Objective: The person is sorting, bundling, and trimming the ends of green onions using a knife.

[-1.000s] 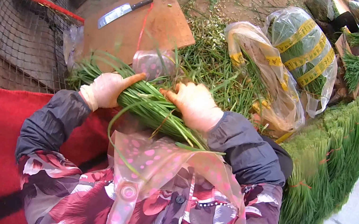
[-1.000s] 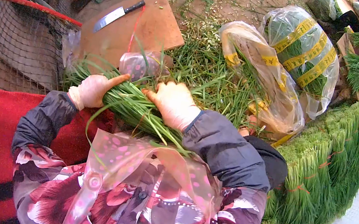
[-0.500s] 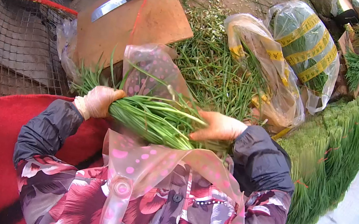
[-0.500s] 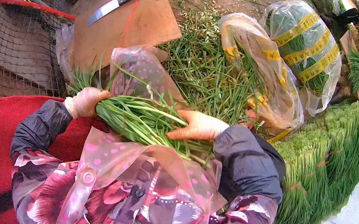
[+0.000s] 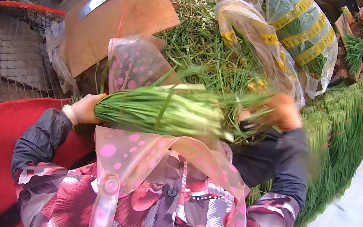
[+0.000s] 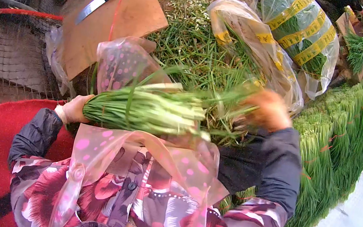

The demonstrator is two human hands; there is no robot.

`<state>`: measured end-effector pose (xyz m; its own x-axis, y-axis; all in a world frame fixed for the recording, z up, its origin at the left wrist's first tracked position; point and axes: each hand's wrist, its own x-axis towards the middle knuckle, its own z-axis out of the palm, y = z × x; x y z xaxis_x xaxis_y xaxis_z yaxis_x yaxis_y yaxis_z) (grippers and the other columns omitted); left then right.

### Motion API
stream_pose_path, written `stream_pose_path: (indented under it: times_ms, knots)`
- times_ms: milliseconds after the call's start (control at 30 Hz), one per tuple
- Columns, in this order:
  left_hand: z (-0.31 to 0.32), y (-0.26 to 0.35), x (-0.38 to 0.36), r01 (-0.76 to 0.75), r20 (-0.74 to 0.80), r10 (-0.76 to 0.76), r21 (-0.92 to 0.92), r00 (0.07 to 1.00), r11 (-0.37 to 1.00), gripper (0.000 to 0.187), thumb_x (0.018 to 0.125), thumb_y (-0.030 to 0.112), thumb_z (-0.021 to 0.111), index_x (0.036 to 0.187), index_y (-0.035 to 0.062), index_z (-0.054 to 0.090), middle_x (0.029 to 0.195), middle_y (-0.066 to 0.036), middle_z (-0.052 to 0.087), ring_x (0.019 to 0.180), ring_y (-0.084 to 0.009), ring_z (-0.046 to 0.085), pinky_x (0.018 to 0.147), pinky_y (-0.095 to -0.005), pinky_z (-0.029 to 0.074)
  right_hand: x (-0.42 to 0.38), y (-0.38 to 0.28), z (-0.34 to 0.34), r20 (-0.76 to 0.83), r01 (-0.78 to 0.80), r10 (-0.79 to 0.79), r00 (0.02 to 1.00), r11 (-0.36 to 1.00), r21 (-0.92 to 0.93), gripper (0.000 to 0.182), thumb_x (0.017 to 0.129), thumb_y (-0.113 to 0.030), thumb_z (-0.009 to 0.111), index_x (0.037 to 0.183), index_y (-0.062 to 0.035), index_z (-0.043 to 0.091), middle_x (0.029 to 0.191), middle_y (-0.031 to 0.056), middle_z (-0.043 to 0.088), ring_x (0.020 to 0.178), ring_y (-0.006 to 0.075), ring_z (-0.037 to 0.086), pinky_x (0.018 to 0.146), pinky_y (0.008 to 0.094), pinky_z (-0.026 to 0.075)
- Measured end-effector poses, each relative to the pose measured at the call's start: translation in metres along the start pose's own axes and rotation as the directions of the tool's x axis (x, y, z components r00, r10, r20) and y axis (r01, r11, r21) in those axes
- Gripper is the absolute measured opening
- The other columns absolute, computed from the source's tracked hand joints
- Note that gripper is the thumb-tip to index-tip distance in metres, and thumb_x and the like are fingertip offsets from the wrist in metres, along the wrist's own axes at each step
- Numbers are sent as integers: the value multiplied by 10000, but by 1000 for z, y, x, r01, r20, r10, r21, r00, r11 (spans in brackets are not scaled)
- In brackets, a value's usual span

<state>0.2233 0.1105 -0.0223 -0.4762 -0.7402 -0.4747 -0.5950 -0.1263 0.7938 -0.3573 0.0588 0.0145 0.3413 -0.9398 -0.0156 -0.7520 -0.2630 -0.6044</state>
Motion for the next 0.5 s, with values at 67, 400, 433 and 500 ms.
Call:
stream_pose_path:
  times_ms: [67,400,433,500]
  knots:
    - [1,-3,1,152,93,-128,-344,987,926,561,694,30,791,1208,5,567,1078,0,674,983,-72,573,890,-274,487,-3,-18,-44,-264,36,815,516,287,957,379,882,-397,636,1125,-107,646,721,-5,599,513,109,512,532,272,453]
    - [11,51,-4,163,51,-162,-548,986,820,599,661,17,813,1220,25,598,1141,-36,654,1010,-119,589,926,-299,457,50,26,117,56,-476,474,879,878,43,781,766,-423,717,1404,-79,427,1304,215,547,1248,313,503,1030,349,395]
    - [13,47,-3,174,56,-175,-586,983,791,584,670,28,809,1215,23,600,1137,-36,655,1005,-121,590,917,-300,461,61,5,119,-12,-329,433,902,704,629,819,758,-433,735,1409,-59,408,1315,214,537,1255,319,495,1050,341,379]
    - [20,41,-5,213,91,-200,-619,976,756,559,684,47,800,1207,18,604,1130,-36,655,998,-126,591,903,-303,467,80,-37,104,-110,-208,305,946,832,515,772,766,-416,736,1383,-58,443,1300,209,551,1231,310,519,1035,335,392]
